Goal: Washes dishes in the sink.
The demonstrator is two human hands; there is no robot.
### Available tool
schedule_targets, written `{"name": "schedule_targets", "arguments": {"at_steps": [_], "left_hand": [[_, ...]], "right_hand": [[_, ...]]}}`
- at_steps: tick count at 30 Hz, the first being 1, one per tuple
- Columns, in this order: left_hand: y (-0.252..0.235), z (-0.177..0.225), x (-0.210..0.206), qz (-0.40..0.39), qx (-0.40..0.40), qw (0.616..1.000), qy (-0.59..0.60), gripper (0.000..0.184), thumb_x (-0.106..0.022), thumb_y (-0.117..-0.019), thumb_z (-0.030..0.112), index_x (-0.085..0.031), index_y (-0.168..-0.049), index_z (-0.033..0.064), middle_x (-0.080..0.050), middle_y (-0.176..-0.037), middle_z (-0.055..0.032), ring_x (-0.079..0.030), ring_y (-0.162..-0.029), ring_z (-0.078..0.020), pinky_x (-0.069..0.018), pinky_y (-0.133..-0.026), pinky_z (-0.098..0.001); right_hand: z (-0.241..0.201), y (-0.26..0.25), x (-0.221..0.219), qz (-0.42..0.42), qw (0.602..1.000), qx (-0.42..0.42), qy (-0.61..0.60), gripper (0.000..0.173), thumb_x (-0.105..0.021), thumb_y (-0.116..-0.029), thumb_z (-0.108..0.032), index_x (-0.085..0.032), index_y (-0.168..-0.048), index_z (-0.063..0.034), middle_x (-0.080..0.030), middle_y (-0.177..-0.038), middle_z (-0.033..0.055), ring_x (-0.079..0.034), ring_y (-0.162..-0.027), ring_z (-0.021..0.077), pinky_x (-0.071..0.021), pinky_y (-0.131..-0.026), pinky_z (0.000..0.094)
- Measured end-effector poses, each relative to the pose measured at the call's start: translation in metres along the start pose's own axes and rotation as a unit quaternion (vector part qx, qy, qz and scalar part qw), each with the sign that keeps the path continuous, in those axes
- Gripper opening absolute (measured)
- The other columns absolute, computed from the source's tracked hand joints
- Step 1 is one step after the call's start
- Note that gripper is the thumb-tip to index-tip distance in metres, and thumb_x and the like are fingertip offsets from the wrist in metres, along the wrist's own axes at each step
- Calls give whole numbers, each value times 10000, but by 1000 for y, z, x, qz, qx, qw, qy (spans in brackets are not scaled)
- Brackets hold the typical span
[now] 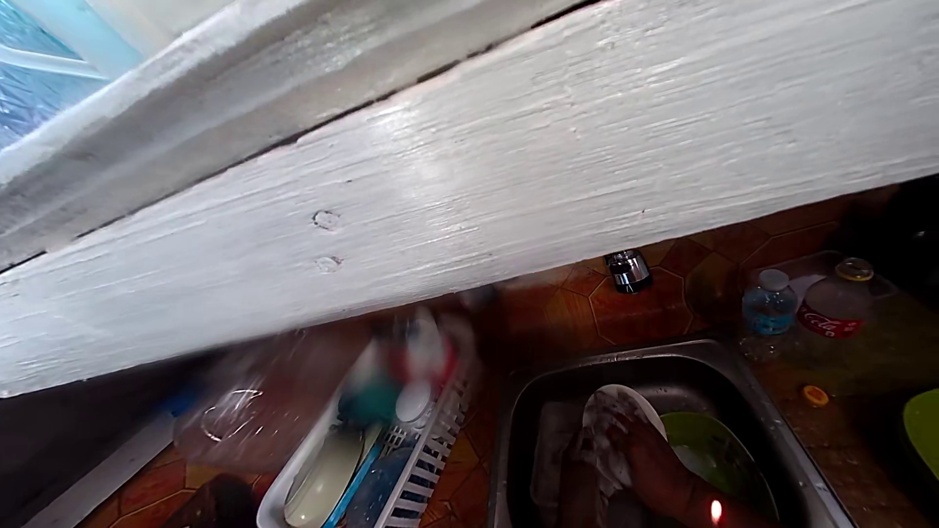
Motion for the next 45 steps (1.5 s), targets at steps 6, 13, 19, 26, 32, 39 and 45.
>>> {"name": "schedule_targets", "arguments": {"at_steps": [6, 13, 19, 26, 32, 39, 45], "left_hand": [[-2, -25, -8, -106, -19, 994, 14, 269, -474, -1056, 51, -550, -1288, -62, -691, -1040, -121, -702, -880, -150, -605, -822, -349], [24, 5, -10, -90, 40, 978, -181, 177, -488, -1035, -20, -564, -1189, -59, -597, -901, -18, -539, -767, -19, -480, -745, -217], [5, -12, 0, -95, -36, 988, -121, 308, -520, -1054, 114, -543, -1309, -58, -631, -975, -73, -581, -781, -40, -517, -714, -220], [-1, -19, -1, -141, -46, 987, -54, 226, -516, -972, -41, -555, -1193, -10, -662, -942, 17, -626, -827, 2, -543, -768, -208], [6, -12, 0, -91, -43, 991, -88, 268, -543, -1008, 14, -550, -1263, -68, -638, -957, -30, -594, -795, 0, -524, -725, -194], [1, -22, -1, -117, -25, 989, -85, 266, -488, -1012, -12, -510, -1266, -86, -633, -992, -38, -612, -867, -11, -536, -806, -220], [-4, -31, 18, 32, 17, 986, 162, 309, -342, -1101, 124, -458, -1339, -35, -614, -1026, -108, -626, -844, -109, -555, -734, -284]], "right_hand": [[72, -34, 12, 57, 931, -220, -285, 260, -596, -1002, -148, -716, -1097, 62, -701, -1119, 201, -667, -1065, 257, -520, -992, 416], [-24, -17, 11, 97, 979, 182, 7, 388, -610, -939, -517, -744, -801, -180, -749, -916, 81, -719, -958, 302, -572, -870, 529], [86, -36, 11, 128, 915, -296, -241, 308, -602, -1020, -235, -700, -1124, 38, -716, -1022, 186, -692, -951, 293, -547, -902, 503], [-9, -31, 10, 85, 991, 91, 56, 336, -679, -888, -446, -760, -853, -122, -749, -878, 113, -738, -851, 319, -589, -739, 544], [84, -33, 12, 99, 925, -313, -192, 347, -577, -1035, -271, -713, -1078, 45, -723, -1014, 215, -695, -994, 351, -528, -930, 547], [11, -27, 4, 85, 996, 18, 24, 321, -701, -891, -385, -779, -930, -77, -757, -957, 164, -739, -929, 363, -591, -802, 569], [94, -2, -11, 94, 948, -263, -154, 426, -601, -997, -186, -618, -1365, 28, -611, -1381, 259, -584, -1301, 401, -446, -1124, 543]]}}
Point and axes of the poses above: each hand's wrist, its own y-axis away from the middle knuckle, its own x-axis out of the back of the hand, z = x × y, the point moved 8 cm from there along -y, towards the middle knuckle
